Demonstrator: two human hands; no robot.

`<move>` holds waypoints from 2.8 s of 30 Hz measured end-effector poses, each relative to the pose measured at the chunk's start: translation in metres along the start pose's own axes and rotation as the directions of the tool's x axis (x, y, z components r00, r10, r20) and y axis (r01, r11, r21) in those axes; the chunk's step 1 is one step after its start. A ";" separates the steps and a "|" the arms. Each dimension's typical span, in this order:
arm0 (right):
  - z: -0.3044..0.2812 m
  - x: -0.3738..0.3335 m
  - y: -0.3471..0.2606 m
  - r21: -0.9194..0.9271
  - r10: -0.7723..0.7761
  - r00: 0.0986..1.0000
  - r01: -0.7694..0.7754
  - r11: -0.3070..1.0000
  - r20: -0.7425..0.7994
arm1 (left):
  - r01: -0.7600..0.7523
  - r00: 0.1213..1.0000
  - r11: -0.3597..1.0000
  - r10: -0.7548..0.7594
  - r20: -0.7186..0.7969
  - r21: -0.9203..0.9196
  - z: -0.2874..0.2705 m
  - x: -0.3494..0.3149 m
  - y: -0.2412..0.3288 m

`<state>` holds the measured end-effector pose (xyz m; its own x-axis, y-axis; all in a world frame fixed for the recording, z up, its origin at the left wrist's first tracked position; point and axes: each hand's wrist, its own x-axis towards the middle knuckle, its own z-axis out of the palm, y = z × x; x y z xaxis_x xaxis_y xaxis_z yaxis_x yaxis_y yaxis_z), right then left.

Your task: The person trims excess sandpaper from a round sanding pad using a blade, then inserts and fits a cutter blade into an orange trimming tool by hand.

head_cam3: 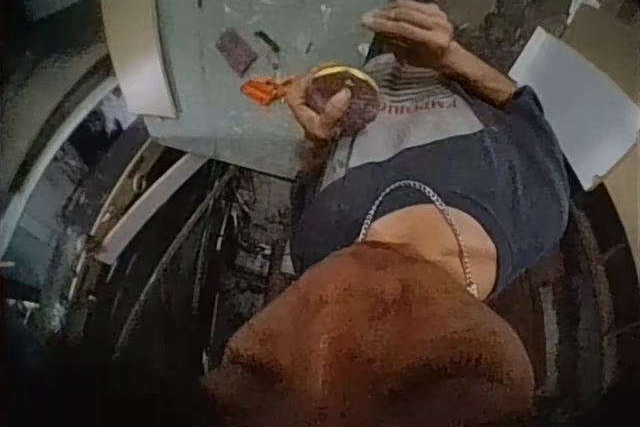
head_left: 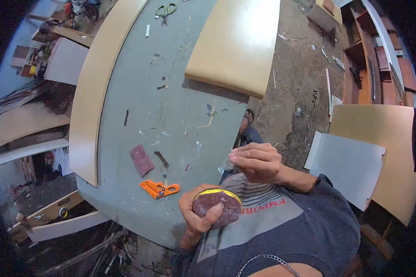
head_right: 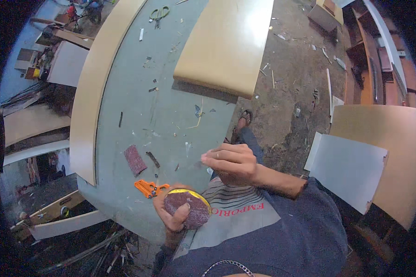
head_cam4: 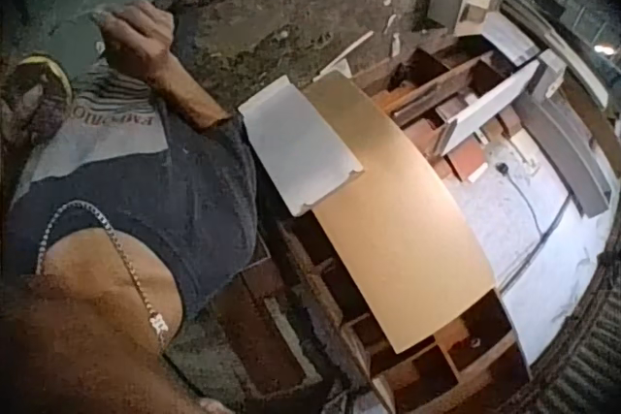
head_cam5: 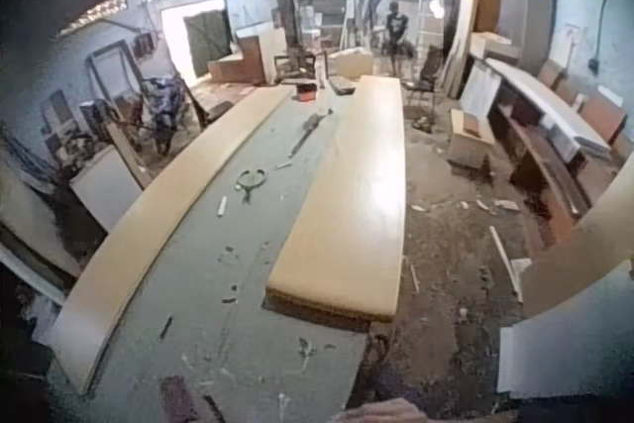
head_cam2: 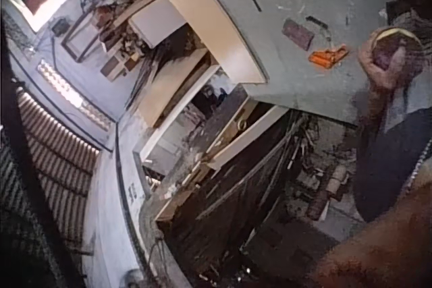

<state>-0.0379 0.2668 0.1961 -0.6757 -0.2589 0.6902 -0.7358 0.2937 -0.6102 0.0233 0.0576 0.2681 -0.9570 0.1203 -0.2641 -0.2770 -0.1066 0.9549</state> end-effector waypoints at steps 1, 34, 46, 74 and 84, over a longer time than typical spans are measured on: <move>-0.002 0.005 -0.004 0.083 -0.028 0.999 0.031 0.996 -0.042 | 0.002 1.000 1.000 -0.002 0.001 0.000 0.000 0.000 -0.001; 0.039 -0.046 0.069 0.380 0.814 0.550 -0.805 0.456 0.187 | -0.120 0.988 0.961 0.141 -0.068 0.250 0.005 0.037 -0.016; 0.033 -0.023 0.054 0.536 0.826 0.522 -0.769 0.349 0.211 | -0.041 0.987 0.995 0.026 -0.161 -0.088 -0.014 0.039 -0.043; -0.018 0.049 -0.013 0.062 -0.329 0.941 0.324 0.944 0.084 | -0.101 0.991 0.990 0.091 0.103 0.098 -0.010 0.018 -0.016; -0.015 0.045 -0.014 0.083 -0.343 0.937 0.338 0.938 0.068 | -0.177 0.983 0.984 0.175 0.049 0.027 -0.003 0.014 -0.014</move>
<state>-0.0570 0.2647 0.2413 -0.3833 -0.4057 0.8298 -0.9218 0.1111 -0.3714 0.0138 0.0581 0.2510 -0.9852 0.1481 -0.0859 -0.1012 -0.0990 0.9899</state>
